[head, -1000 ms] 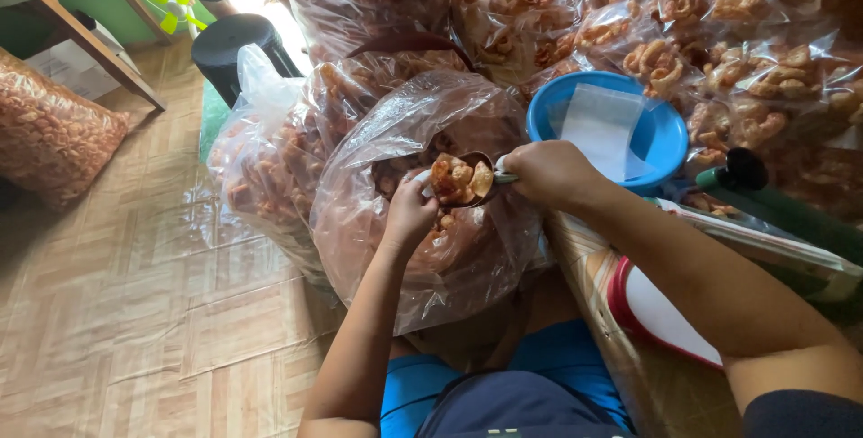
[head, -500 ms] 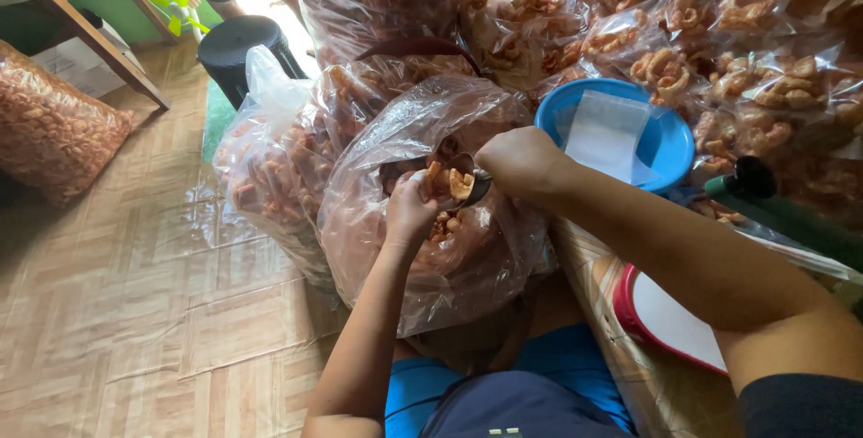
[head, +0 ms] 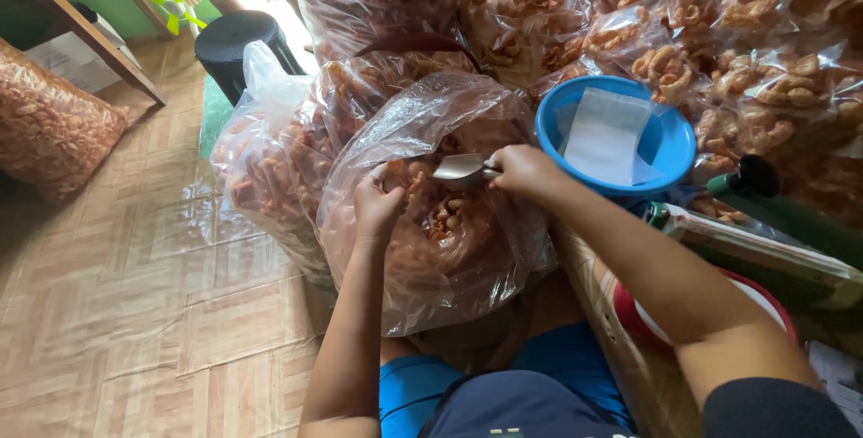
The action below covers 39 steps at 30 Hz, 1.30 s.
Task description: Scooping snacks from a large bag into small plastic bags and sealing them with a heat sealer.
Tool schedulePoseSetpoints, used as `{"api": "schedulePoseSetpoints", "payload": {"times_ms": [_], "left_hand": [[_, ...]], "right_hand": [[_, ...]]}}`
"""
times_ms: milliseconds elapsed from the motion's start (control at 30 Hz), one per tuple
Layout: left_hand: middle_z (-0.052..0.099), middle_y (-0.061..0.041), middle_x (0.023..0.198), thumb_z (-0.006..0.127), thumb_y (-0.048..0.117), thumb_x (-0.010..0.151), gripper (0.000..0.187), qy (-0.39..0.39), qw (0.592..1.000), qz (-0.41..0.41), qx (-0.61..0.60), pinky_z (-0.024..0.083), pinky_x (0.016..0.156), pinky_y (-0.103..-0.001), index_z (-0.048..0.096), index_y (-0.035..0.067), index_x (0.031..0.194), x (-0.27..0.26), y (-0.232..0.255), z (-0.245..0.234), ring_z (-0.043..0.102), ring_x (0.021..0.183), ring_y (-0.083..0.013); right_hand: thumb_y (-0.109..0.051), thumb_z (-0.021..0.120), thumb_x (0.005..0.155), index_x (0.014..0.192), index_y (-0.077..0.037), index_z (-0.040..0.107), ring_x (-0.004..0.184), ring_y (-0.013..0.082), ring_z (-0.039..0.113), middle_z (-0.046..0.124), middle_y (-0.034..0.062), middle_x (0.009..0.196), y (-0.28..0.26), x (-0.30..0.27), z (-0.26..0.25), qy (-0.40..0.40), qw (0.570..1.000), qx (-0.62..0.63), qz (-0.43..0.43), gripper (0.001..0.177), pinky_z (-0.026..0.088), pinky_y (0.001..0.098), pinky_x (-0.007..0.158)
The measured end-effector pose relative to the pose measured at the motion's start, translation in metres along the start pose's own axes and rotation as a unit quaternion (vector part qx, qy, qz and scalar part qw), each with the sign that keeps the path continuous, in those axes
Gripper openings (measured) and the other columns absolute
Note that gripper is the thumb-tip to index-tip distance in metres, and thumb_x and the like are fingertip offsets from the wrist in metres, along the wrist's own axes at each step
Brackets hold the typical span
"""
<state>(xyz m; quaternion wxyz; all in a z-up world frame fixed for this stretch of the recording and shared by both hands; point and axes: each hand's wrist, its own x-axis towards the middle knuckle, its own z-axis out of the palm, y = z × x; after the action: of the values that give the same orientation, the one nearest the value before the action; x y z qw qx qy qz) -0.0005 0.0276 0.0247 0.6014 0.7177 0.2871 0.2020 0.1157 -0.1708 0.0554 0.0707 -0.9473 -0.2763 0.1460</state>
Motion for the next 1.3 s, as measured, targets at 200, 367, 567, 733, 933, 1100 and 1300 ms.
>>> {"api": "schedulePoseSetpoints", "payload": {"times_ms": [200, 367, 567, 733, 933, 1100, 1300], "left_hand": [[0.054, -0.017, 0.047, 0.052, -0.005, 0.058, 0.038, -0.007, 0.998, 0.015, -0.052, 0.050, 0.037, -0.026, 0.067, 0.009, 0.089, -0.017, 0.018, -0.008, 0.057, 0.038, -0.0220], [0.051, -0.016, 0.049, 0.054, -0.006, 0.057, 0.043, -0.031, 0.997, 0.049, -0.059, 0.052, 0.038, -0.030, 0.066, 0.006, 0.096, -0.020, 0.022, -0.005, 0.058, 0.042, -0.0239], [0.058, -0.015, 0.053, 0.050, -0.004, 0.061, 0.049, -0.054, 0.992, 0.065, -0.091, 0.051, 0.037, -0.025, 0.062, 0.009, 0.107, -0.024, 0.028, -0.005, 0.057, 0.040, -0.0181], [0.059, -0.016, 0.074, 0.053, -0.006, 0.062, 0.053, -0.118, 0.980, 0.145, -0.071, 0.053, 0.043, -0.028, 0.060, 0.011, 0.112, -0.025, 0.014, 0.001, 0.061, 0.051, -0.0170], [0.061, -0.014, 0.061, 0.049, -0.008, 0.063, 0.057, -0.122, 0.974, 0.164, -0.094, 0.042, 0.035, -0.020, 0.058, 0.010, 0.116, -0.024, 0.012, 0.012, 0.054, 0.042, -0.0132], [0.067, -0.011, 0.086, 0.048, -0.008, 0.063, 0.046, -0.093, 0.970, 0.144, -0.174, 0.044, 0.034, -0.018, 0.063, 0.003, 0.105, -0.019, 0.026, -0.006, 0.052, 0.041, -0.0069], [0.051, -0.021, 0.112, 0.060, 0.019, 0.073, 0.060, -0.122, 0.945, 0.230, -0.199, 0.045, 0.064, -0.031, 0.038, 0.005, 0.127, -0.044, 0.058, -0.024, 0.052, 0.078, -0.0205]], "right_hand": [[-0.024, 0.070, 0.067, 0.104, -0.013, 0.062, 0.097, 0.0331, 0.057, 0.063, 0.0107, 0.100, -0.037, -0.004, 0.016, 0.127, 0.957, 0.210, -0.154, 0.039, 0.047, 0.0437, 0.081], [-0.018, 0.071, 0.071, 0.072, 0.005, 0.052, 0.093, 0.0407, 0.054, 0.060, 0.0199, 0.097, -0.068, -0.022, 0.003, 0.301, 0.838, 0.219, -0.398, 0.030, 0.045, 0.0445, 0.079], [-0.015, 0.072, 0.068, 0.091, -0.005, 0.064, 0.090, 0.0278, 0.057, 0.064, 0.0105, 0.082, -0.066, -0.016, 0.004, 0.300, 0.814, 0.237, -0.438, 0.027, 0.044, 0.0379, 0.082], [-0.028, 0.071, 0.064, 0.075, -0.021, 0.067, 0.080, 0.0211, 0.061, 0.067, -0.0024, 0.074, -0.064, -0.032, -0.016, 0.134, 0.917, 0.266, -0.265, 0.014, 0.047, 0.0350, 0.072], [-0.038, 0.069, 0.068, 0.070, -0.006, 0.058, 0.080, 0.0292, 0.058, 0.058, 0.0114, 0.077, -0.077, -0.038, -0.020, 0.225, 0.931, 0.166, -0.236, 0.035, 0.047, 0.0391, 0.066], [-0.025, 0.069, 0.073, 0.088, -0.008, 0.064, 0.101, 0.0231, 0.054, 0.064, 0.0067, 0.080, -0.063, -0.030, -0.024, 0.294, 0.853, 0.130, -0.412, 0.023, 0.037, 0.0386, 0.092], [-0.006, 0.069, 0.074, 0.107, -0.002, 0.059, 0.103, 0.0230, 0.055, 0.065, 0.0139, 0.083, -0.084, -0.036, -0.041, 0.390, 0.782, 0.129, -0.469, 0.035, 0.032, 0.0395, 0.097]]}}
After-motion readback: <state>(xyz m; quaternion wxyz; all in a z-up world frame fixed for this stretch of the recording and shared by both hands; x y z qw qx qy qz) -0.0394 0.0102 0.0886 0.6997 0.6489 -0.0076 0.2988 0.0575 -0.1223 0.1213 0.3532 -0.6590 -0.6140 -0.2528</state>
